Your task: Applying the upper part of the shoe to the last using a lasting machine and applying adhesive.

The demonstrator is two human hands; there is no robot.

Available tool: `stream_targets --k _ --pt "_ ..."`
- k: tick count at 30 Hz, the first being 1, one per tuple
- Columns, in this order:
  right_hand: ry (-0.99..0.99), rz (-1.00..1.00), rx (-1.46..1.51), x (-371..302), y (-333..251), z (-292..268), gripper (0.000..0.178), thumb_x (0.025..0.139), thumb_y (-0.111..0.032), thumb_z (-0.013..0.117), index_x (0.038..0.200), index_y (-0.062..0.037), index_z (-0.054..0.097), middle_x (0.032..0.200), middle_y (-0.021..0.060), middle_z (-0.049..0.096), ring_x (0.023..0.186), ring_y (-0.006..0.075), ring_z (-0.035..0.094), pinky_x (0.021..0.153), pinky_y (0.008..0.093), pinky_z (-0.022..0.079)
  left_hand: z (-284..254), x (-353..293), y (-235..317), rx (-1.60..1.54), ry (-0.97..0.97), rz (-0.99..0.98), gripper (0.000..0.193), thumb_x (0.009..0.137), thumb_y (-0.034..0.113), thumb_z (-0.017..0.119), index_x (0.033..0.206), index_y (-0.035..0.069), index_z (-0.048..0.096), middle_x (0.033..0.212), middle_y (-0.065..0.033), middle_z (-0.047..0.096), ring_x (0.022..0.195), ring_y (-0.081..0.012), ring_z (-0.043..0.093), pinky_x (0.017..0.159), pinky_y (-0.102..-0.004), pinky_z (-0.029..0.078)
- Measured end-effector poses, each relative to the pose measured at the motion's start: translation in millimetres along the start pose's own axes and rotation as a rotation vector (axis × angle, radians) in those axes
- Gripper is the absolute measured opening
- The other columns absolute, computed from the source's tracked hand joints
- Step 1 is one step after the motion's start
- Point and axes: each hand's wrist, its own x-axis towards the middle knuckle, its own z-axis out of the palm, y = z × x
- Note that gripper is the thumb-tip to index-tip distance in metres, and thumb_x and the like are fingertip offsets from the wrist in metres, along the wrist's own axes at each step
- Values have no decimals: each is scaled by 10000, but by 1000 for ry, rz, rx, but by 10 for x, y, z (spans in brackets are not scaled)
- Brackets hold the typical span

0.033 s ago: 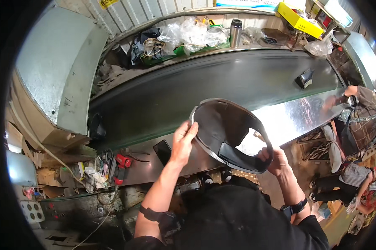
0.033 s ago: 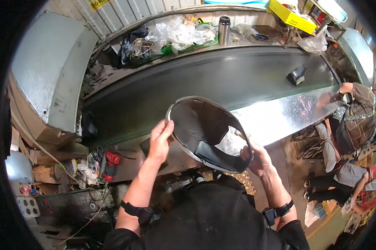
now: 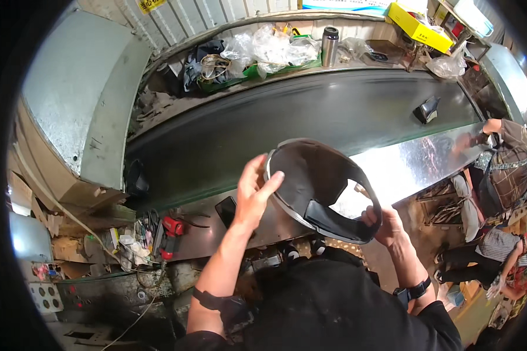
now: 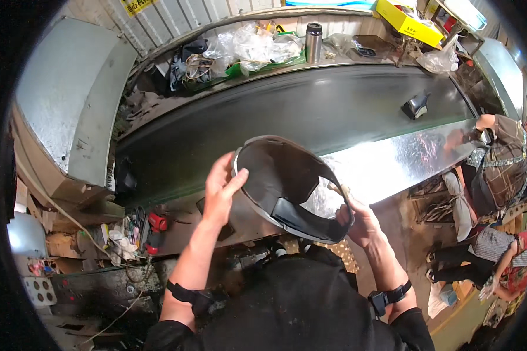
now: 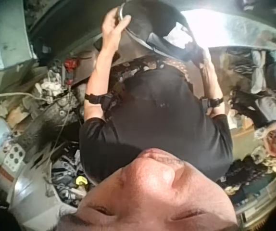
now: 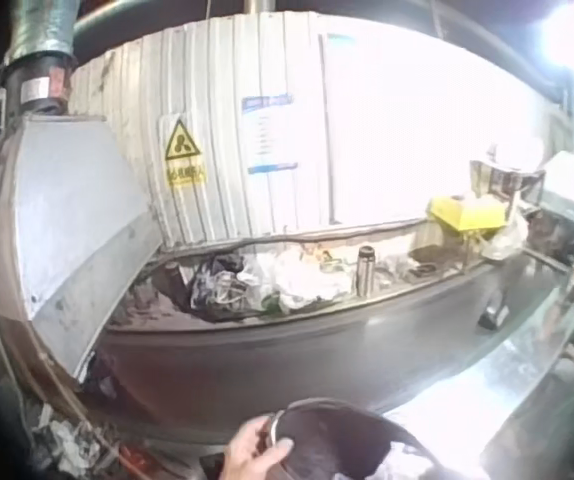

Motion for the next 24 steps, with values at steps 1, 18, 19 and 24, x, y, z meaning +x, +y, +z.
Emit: stream_targets --k 1,18,19,24 --pt "-7 0 2 -1 -4 24 204 865 -272 695 854 -86 611 638 39 470 667 197 441 655 319 373 -57 57 177 194 -45 30 676 824 201 828 1347 -28 466 1184 -129 648 1058 -212 638 955 -327 496" --pt "87 -352 -461 -155 -172 351 369 980 -100 589 1334 2 564 979 101 725 823 187 676 777 338 530 -394 373 40 245 171 -368 655 956 612 535 850 -21 666 709 -80 656 607 -134 600 593 -264 492" --pt "24 -358 -767 -196 -228 377 393 938 -101 661 1307 10 585 1004 126 726 834 197 688 757 348 542 -358 312 -9 159 88 -612 770 928 726 477 856 -18 663 730 -89 659 623 -160 613 605 -292 498" --pt "-437 -824 -1632 -69 424 147 221 759 -49 786 968 -60 715 750 77 615 711 266 620 823 433 556 -425 333 -948 -487 -9 -838 353 931 322 694 1096 11 674 998 -101 717 955 -232 688 897 -390 539"
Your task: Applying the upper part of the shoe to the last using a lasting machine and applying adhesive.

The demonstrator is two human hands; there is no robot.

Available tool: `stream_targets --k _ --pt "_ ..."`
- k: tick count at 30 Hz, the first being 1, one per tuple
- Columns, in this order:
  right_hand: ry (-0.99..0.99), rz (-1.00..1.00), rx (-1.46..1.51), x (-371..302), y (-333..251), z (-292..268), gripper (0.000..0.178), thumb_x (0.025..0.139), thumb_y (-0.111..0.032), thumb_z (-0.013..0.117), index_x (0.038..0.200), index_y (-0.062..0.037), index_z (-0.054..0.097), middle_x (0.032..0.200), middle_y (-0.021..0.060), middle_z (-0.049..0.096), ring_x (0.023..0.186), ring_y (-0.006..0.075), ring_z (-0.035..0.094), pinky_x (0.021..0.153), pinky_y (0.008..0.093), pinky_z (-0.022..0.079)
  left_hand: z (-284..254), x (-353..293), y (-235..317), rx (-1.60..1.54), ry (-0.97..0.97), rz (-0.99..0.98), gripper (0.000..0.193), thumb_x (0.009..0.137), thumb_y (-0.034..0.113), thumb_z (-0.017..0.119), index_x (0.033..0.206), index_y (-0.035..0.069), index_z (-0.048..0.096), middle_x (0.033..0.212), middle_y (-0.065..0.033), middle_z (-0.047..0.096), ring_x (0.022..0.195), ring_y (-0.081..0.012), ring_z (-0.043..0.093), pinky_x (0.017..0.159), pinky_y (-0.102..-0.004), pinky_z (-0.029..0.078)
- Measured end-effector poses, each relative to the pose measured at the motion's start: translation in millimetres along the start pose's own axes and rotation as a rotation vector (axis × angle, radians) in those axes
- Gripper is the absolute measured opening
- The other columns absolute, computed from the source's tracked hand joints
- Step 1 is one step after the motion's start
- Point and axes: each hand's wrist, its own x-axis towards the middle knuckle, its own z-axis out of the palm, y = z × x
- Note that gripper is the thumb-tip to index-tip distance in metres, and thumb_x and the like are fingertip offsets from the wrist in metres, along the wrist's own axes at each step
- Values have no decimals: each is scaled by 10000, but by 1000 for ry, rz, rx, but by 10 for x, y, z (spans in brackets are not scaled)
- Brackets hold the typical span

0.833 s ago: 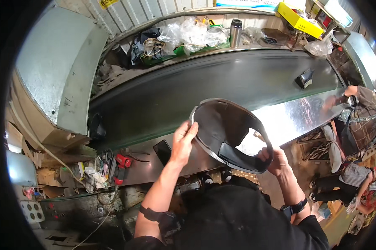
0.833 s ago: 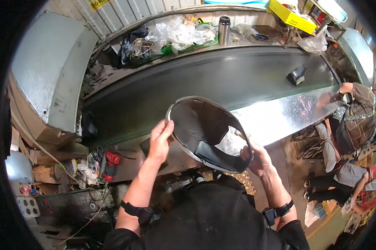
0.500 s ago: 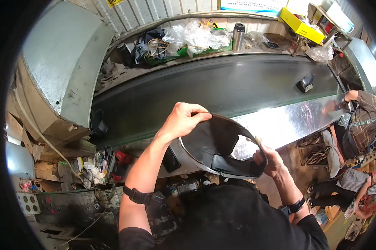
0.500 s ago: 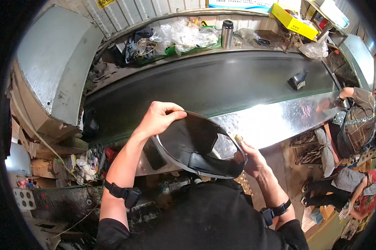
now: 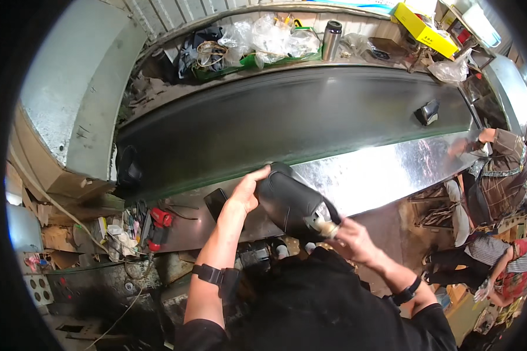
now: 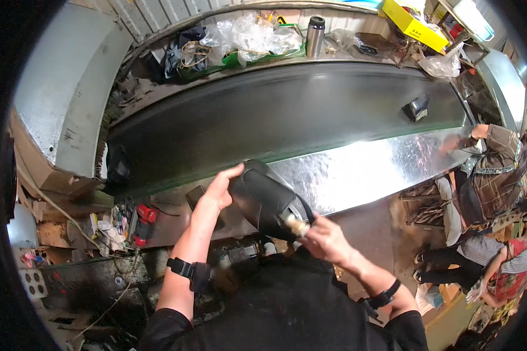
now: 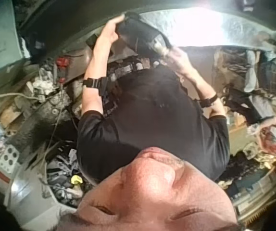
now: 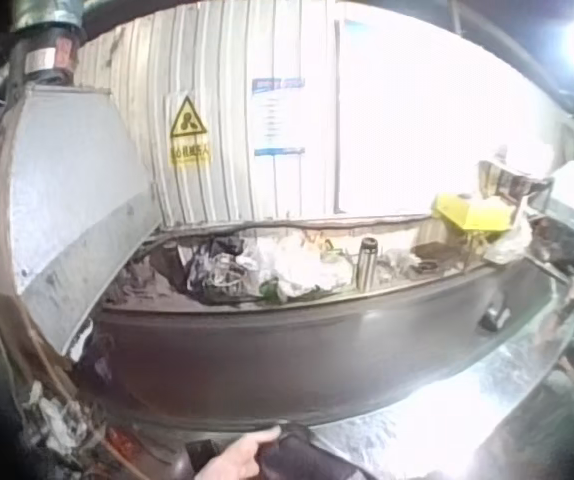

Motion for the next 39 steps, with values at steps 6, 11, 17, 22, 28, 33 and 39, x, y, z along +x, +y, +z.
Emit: stream_targets --k 6,11,17,22,28,33,39 --pt "23 -12 -168 -172 52 657 503 700 -33 788 1190 -53 677 931 89 587 933 318 607 975 455 516 -171 413 -70 486 322 257 291 913 232 719 1065 -16 715 999 -74 731 868 -163 676 810 -343 535" --pt "258 258 143 -58 223 910 913 655 -185 942 1389 49 452 1438 266 424 1288 427 484 1042 474 431 -196 751 -213 977 701 536 314 907 321 707 1017 29 744 979 -150 726 923 -270 687 859 -378 509" --pt "202 496 440 -236 426 1011 870 736 -190 878 1425 58 408 1419 297 452 1330 439 466 1104 439 384 -68 747 -403 1175 895 667 337 934 351 639 962 30 738 1021 -206 703 947 -389 661 837 -453 505" --pt "-34 326 368 -489 505 719 818 786 -113 809 1451 62 367 1453 310 414 1377 463 402 1137 452 348 -175 593 -611 850 738 315 360 908 361 644 984 21 738 1014 -198 722 959 -361 687 840 -457 522" --pt "-113 189 228 -538 595 685 896 796 -160 821 1493 55 300 1512 295 338 1454 435 295 1200 454 248 538 458 -682 1332 811 122 751 753 489 733 1298 10 543 1360 -296 511 1251 -417 533 1024 -489 454" --pt "-88 303 473 -547 687 804 922 776 -208 839 1487 42 308 1476 298 379 1425 450 336 1208 494 232 278 578 -772 1355 909 244 607 729 435 757 1138 13 607 1211 -255 629 1137 -402 606 973 -479 484" --pt "-191 265 642 -466 486 530 970 838 -233 796 1526 83 189 1582 291 229 1506 402 194 1227 454 160 83 384 -781 1042 904 431 368 740 331 774 836 -1 647 752 -158 685 717 -299 668 695 -422 520"
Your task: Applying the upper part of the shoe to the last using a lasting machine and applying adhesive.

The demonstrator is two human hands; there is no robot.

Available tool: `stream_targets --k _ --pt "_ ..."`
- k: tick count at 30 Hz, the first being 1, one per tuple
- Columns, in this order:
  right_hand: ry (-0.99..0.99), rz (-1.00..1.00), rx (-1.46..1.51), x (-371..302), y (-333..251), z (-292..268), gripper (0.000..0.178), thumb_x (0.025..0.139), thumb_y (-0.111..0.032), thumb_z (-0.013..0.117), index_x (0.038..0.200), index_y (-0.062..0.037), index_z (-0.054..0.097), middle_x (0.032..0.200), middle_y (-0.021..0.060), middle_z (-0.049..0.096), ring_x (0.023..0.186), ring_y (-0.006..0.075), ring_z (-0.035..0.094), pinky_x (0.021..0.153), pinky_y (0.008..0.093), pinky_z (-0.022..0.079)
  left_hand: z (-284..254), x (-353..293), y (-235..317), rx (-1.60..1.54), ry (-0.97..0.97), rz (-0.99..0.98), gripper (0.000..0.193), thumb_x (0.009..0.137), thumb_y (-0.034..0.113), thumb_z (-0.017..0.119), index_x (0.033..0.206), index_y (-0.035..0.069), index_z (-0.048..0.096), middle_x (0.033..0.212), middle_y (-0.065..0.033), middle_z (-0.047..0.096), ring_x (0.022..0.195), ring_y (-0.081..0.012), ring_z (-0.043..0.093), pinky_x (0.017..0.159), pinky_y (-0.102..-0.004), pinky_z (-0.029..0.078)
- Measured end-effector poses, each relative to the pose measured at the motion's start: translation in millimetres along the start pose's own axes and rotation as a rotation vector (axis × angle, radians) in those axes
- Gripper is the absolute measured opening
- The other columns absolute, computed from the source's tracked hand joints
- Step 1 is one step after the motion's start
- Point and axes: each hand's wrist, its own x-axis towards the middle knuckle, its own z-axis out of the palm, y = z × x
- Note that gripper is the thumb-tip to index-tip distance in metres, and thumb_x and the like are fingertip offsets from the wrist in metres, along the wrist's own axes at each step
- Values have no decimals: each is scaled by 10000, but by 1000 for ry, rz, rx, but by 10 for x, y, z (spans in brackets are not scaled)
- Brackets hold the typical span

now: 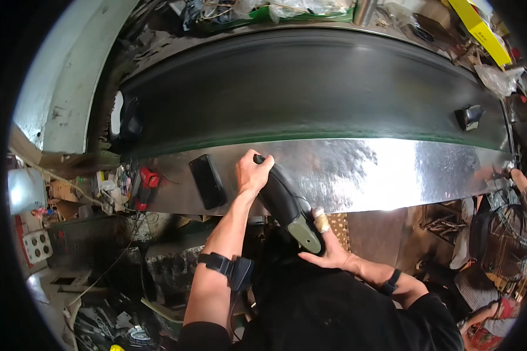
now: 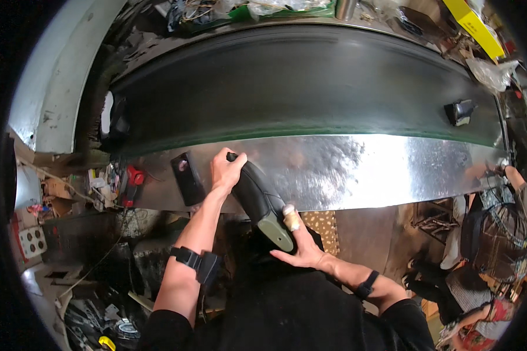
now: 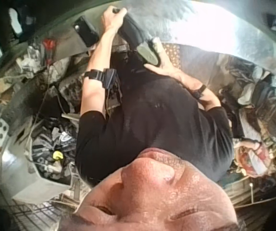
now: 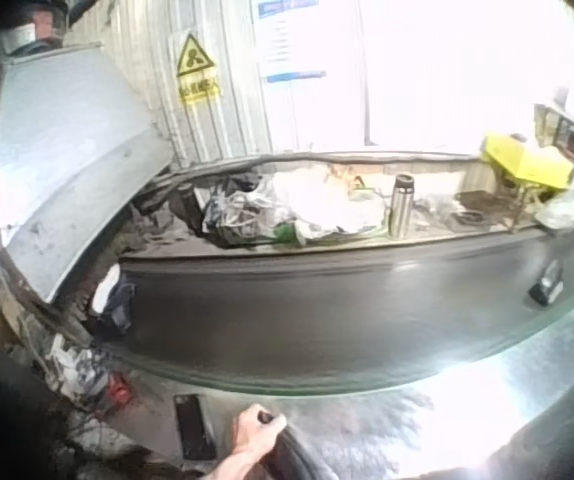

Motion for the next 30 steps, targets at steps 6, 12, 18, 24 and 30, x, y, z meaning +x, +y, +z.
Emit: stream_targets --k 6,12,18,24,30 --pt "-95 695 796 876 -238 -332 921 990 -415 623 1570 33 66 1618 197 245 1497 262 228 1209 363 201 -396 -386 256 -333 28 192 289 775 230 797 759 13 606 632 -42 603 613 -106 539 578 -312 458" --pt "-155 495 480 980 -737 63 423 1005 -311 637 1249 19 534 1089 109 643 990 106 538 848 272 462 -1119 -836 77 -562 243 217 237 826 125 783 763 16 583 643 8 584 606 -57 527 562 -257 431" --pt "-285 201 384 1012 -1301 924 384 1020 -165 606 1348 10 511 1028 40 662 929 73 544 819 243 467 -1967 -1488 -531 -655 575 238 202 873 109 757 834 35 573 675 37 559 629 -42 503 574 -233 412" --pt "-614 233 466 664 -2000 2088 515 1025 -73 569 1511 -36 402 1080 13 683 914 35 555 834 195 459 -2940 -2702 -1336 -505 1032 63 293 922 281 714 921 47 538 700 -14 537 678 -103 483 631 -300 416" --pt "-859 334 575 -114 -2630 3515 236 981 -164 670 1143 5 635 902 16 689 775 42 566 681 230 462 -4062 -4423 -2114 -846 1241 -292 423 1032 410 534 1005 -2 620 898 -38 594 847 -152 519 780 -330 433"
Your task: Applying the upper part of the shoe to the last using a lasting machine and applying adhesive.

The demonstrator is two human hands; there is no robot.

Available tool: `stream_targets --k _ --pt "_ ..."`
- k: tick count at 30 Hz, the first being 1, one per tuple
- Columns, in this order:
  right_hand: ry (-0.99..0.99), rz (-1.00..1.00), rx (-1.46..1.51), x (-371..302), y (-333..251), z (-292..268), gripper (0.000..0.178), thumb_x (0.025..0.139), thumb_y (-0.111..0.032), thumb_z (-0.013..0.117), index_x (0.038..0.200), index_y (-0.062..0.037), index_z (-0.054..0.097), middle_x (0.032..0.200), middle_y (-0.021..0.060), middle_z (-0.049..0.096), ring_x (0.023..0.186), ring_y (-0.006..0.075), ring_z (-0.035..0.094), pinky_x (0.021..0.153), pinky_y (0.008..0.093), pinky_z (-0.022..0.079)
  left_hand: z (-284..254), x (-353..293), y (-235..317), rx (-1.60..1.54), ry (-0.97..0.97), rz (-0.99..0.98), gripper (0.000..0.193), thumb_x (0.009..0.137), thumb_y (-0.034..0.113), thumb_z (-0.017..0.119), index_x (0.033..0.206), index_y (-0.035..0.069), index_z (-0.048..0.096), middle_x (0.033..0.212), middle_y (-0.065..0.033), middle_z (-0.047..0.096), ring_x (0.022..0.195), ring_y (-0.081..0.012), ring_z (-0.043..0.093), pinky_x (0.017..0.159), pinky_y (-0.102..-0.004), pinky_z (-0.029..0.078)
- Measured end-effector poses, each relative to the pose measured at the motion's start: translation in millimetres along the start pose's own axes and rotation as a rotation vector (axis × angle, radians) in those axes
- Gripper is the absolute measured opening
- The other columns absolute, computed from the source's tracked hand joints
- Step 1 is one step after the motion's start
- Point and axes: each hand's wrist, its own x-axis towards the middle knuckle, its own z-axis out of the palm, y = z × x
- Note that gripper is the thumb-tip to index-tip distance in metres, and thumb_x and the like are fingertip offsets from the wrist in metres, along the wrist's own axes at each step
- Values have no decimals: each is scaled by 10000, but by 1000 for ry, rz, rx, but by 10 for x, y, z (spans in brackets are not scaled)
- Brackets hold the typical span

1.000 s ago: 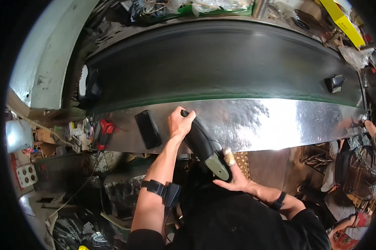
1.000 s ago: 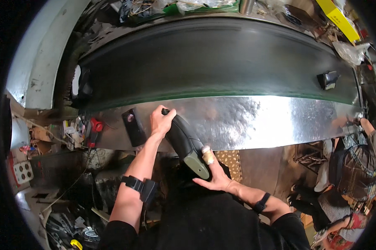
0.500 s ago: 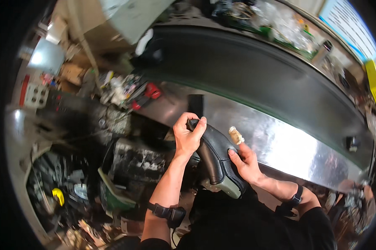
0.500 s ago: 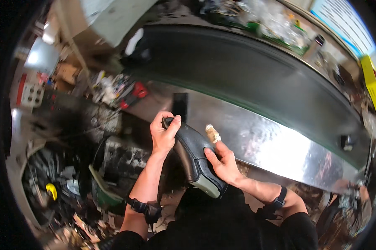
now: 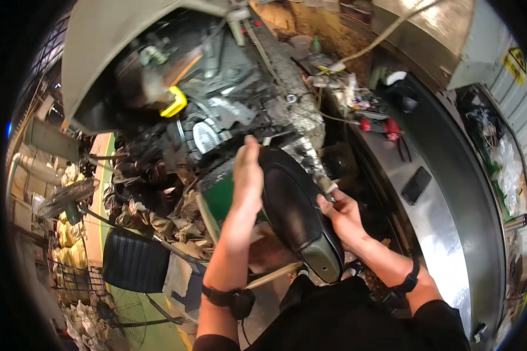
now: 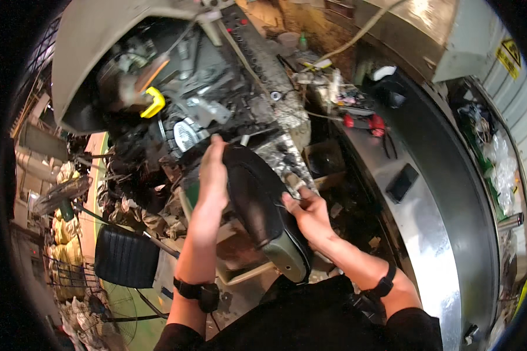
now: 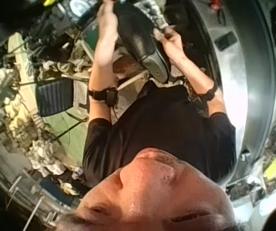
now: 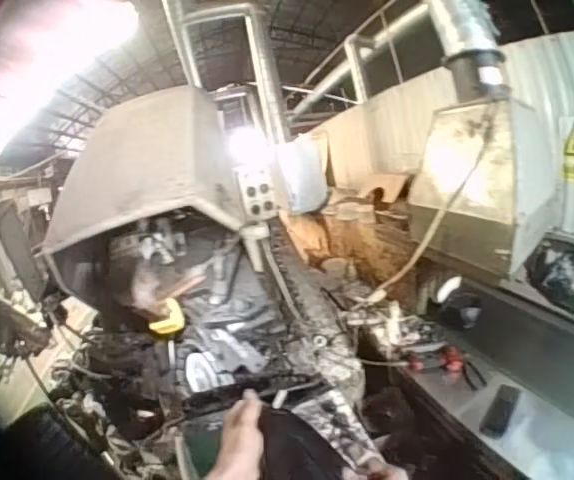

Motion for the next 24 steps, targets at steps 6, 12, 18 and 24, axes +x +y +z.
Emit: stream_targets --k 6,12,18,24 --pt "-160 82 86 631 359 1132 245 995 -192 653 1170 -21 658 949 9 699 804 65 590 704 240 481 -1294 29 -172 -368 165 110 302 1039 302 543 1060 34 680 980 -38 680 860 -135 633 795 -294 514" --pt "-141 186 256 1140 484 1752 366 989 -143 637 1336 -55 560 1079 58 686 876 121 642 780 283 552 -1638 -29 -244 -599 57 -248 331 1021 262 557 1179 -8 667 1146 -84 697 1017 -199 652 933 -338 488" --pt "-116 213 206 1578 568 1949 402 971 -150 654 1337 -50 524 1156 80 646 944 144 642 770 310 561 -1783 490 -397 -639 57 -276 242 933 271 722 996 38 733 877 -10 710 675 -102 599 602 -247 427" --pt "-73 213 167 1934 614 2025 405 977 -176 647 1308 15 514 1105 116 662 837 210 671 702 376 585 -1808 824 -349 -632 99 -426 181 912 273 745 931 96 714 849 -2 690 772 -111 619 670 -285 450"
